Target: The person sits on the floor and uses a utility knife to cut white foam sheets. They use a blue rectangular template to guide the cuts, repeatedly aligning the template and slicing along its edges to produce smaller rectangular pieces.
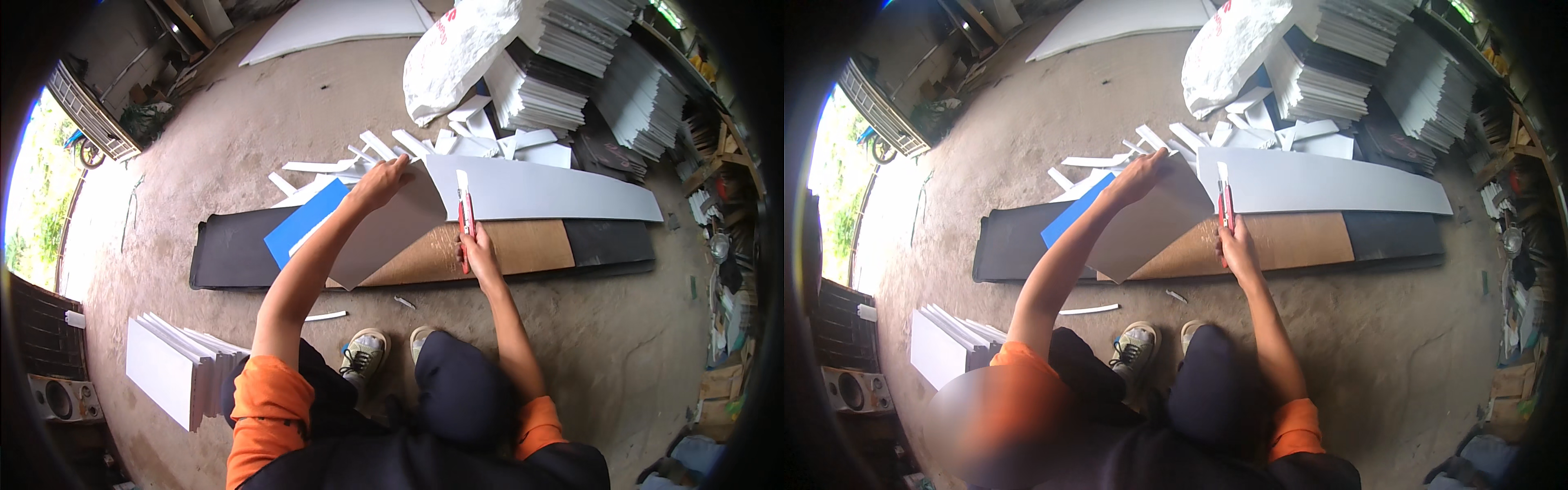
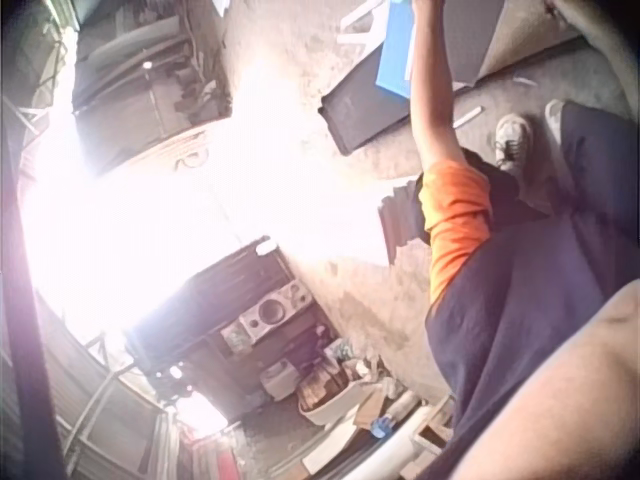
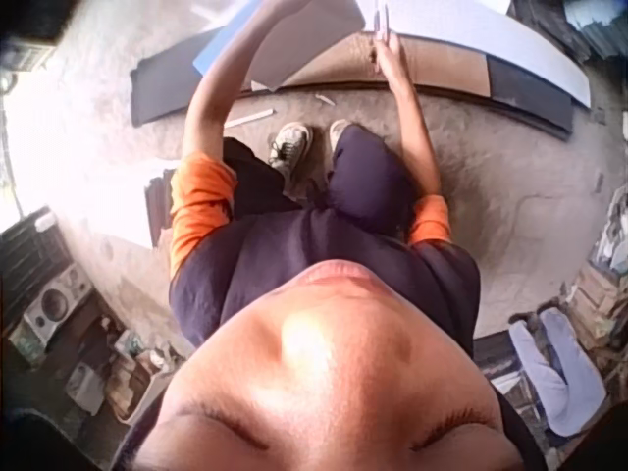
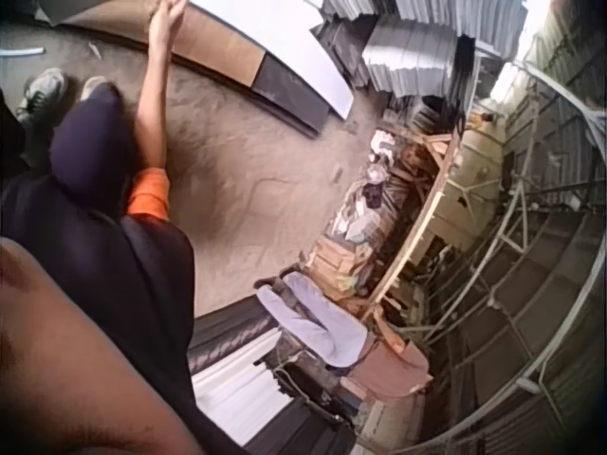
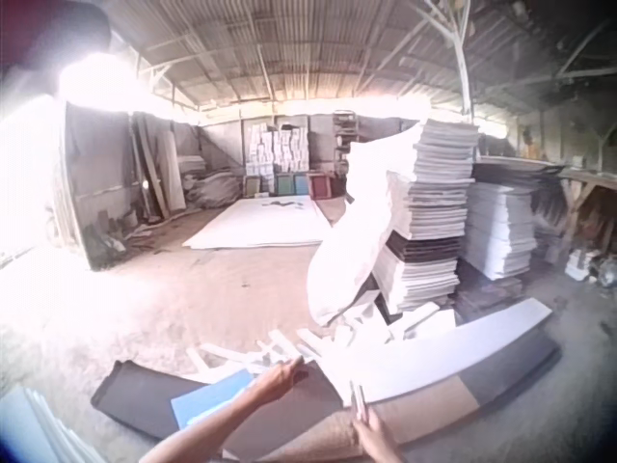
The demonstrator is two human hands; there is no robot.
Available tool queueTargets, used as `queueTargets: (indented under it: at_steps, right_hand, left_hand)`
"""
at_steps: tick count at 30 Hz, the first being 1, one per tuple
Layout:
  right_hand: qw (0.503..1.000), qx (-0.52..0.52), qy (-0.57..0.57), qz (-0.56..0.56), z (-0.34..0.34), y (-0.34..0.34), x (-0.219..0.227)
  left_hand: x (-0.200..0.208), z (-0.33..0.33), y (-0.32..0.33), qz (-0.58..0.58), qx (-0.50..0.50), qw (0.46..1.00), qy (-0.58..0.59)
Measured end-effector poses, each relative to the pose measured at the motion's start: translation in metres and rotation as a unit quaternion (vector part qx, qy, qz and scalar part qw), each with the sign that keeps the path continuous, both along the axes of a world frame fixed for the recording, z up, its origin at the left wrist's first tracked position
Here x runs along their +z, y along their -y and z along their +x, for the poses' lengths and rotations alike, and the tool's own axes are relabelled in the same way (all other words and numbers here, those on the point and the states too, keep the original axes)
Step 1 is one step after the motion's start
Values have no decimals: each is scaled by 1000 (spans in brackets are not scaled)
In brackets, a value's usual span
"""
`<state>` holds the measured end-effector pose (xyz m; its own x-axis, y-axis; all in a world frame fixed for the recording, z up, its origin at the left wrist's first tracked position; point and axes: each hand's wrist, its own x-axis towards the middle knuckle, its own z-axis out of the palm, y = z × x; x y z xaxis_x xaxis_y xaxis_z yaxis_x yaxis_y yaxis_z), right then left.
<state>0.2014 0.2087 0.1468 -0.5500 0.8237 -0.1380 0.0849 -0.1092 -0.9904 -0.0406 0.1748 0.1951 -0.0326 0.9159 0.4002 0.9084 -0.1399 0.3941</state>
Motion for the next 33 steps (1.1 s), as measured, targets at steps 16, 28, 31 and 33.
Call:
queueTargets:
  at_steps: [16,28,31,33]
  right_hand:
    - [856,28,226,465,-27,61,138]
    - [776,74,247,575,-46,94,128]
    - [777,84,246,573,-47,98,128]
    - [768,92,262,577,-49,98,123]
  left_hand:
    - [74,10,98,35,126,991,-42]
    - [62,4,137,110,210,971,-31]
    - [57,-3,139,99,219,969,-54]
    - [54,-4,138,85,223,970,-53]
